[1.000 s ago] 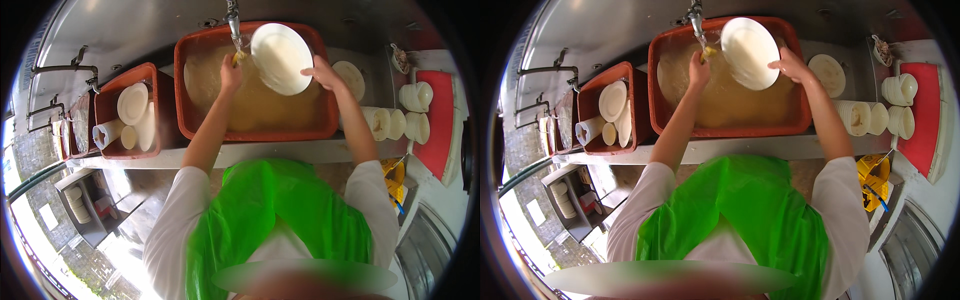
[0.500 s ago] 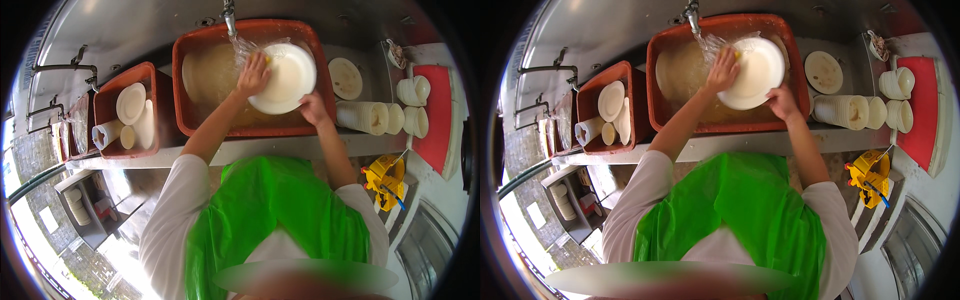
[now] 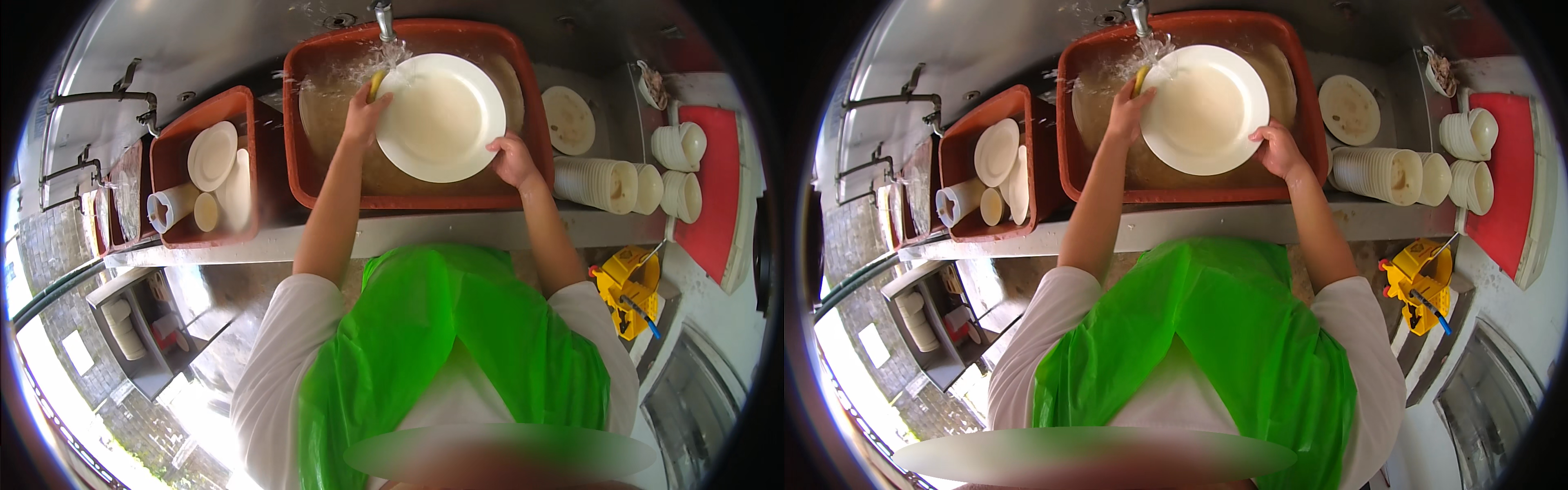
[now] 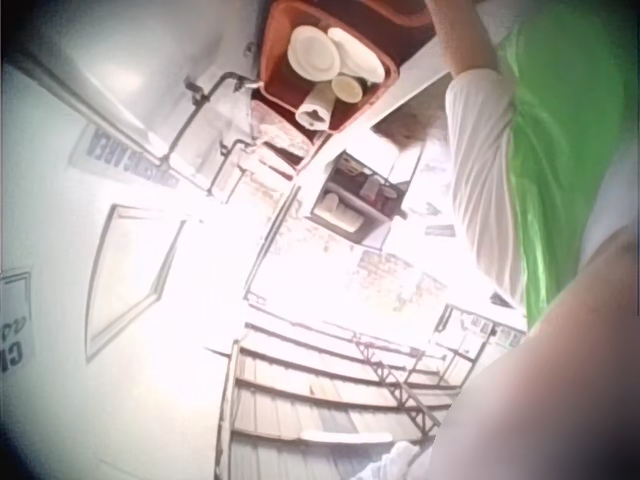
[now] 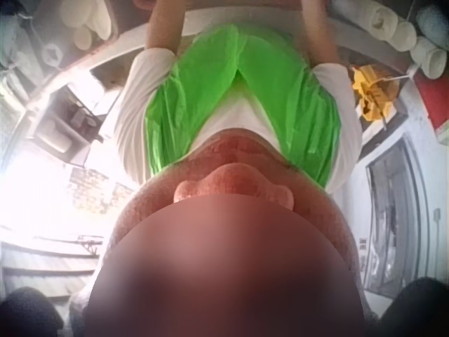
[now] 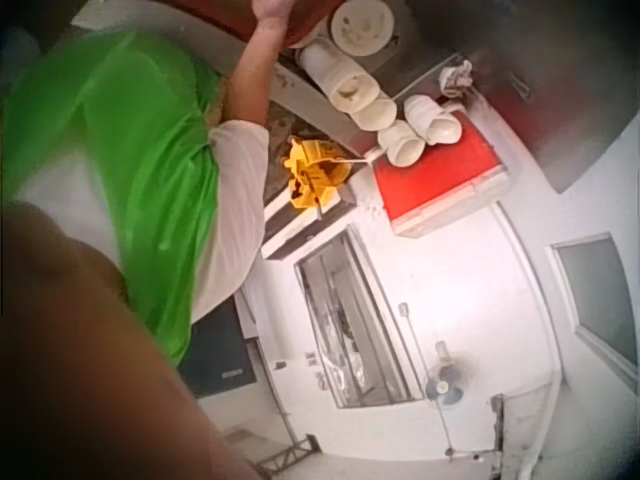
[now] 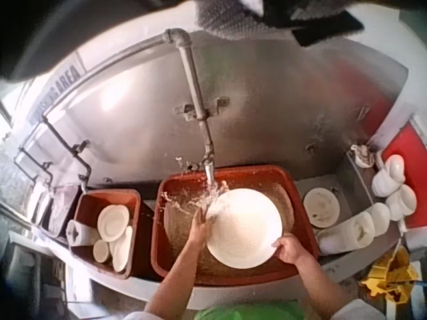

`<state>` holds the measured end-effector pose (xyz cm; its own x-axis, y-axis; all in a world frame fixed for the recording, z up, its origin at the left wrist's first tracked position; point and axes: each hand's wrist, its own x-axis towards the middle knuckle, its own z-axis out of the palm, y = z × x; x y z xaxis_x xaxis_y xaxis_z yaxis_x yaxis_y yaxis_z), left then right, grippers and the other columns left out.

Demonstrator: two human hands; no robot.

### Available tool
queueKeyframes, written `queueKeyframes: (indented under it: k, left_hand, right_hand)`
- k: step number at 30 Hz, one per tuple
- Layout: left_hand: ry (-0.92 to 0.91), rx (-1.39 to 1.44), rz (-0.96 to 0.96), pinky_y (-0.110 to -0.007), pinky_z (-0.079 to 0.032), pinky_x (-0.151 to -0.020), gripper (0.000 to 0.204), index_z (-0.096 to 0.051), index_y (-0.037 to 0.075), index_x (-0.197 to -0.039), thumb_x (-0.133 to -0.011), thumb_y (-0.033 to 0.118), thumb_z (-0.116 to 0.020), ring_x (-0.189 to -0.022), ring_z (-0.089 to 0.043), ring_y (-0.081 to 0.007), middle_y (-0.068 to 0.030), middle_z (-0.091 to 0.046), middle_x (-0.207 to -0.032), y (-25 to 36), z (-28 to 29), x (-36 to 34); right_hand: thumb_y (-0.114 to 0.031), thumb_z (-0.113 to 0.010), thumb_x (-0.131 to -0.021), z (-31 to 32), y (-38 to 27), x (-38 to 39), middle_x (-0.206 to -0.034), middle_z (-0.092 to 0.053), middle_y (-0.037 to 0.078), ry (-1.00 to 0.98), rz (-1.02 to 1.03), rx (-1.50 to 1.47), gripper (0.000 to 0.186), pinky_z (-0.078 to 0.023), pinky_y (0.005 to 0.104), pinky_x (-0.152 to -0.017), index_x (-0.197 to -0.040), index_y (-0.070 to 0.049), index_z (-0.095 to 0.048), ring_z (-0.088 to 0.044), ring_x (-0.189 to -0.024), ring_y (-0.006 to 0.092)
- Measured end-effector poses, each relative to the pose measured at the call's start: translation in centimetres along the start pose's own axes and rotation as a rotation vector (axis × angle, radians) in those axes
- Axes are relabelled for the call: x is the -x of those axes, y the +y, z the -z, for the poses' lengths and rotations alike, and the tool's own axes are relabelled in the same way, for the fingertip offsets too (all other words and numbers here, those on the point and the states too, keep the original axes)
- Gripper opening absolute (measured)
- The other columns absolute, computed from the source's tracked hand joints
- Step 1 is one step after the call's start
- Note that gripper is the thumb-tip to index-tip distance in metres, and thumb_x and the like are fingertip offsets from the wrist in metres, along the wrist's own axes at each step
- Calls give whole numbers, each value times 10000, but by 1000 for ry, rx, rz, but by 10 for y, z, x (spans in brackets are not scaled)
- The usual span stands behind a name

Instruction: The person washes white plates and bowls in a three-basin sink using a yellow sponge and running water. They scrub each item, rinse it, and place it into a red tray. The person repeats this process for multiple items throughout the clip.

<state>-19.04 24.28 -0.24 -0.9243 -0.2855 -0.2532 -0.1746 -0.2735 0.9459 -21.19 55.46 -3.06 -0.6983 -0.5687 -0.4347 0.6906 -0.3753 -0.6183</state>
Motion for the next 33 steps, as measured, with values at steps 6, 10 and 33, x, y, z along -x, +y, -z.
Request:
queueKeyframes:
  k: [6, 10, 33]
  left_hand:
    - [-345, 424, 375, -396, -304, -1159, 782, -374, 7, -1505, -1014, 616, -380, -1360, -432, -241, -146, -463, -1489, 3, -33, 55]
    - [-650, 331, 648, -473, -312, -1159, 958, -245, 55, -1568, -945, 783, -247, -1396, -379, -283, -130, -381, -1554, 12, -81, 94]
    - [284, -628, -190, -388, -521, -853, 368, -686, -20, -1144, -933, 281, -679, -917, -702, -256, -179, -734, -996, 49, 74, -5]
  right_hand:
    - [-397, -636, -978, 2, -11, -67, -990, -629, 78, 710, 508, 142, 391, -468, 354, -847, -1032, -10, -637, -576, -933, 168]
    - [-387, -634, -981, -38, 2, -97, -882, -603, 34, 674, 745, 254, 370, -449, 345, -785, -932, -20, -626, -529, -840, 161]
    - [-414, -536, -973, 78, 51, -200, -1384, -593, 172, 157, 169, 1002, 535, -498, 398, -966, -1346, -35, -591, -614, -1200, 327]
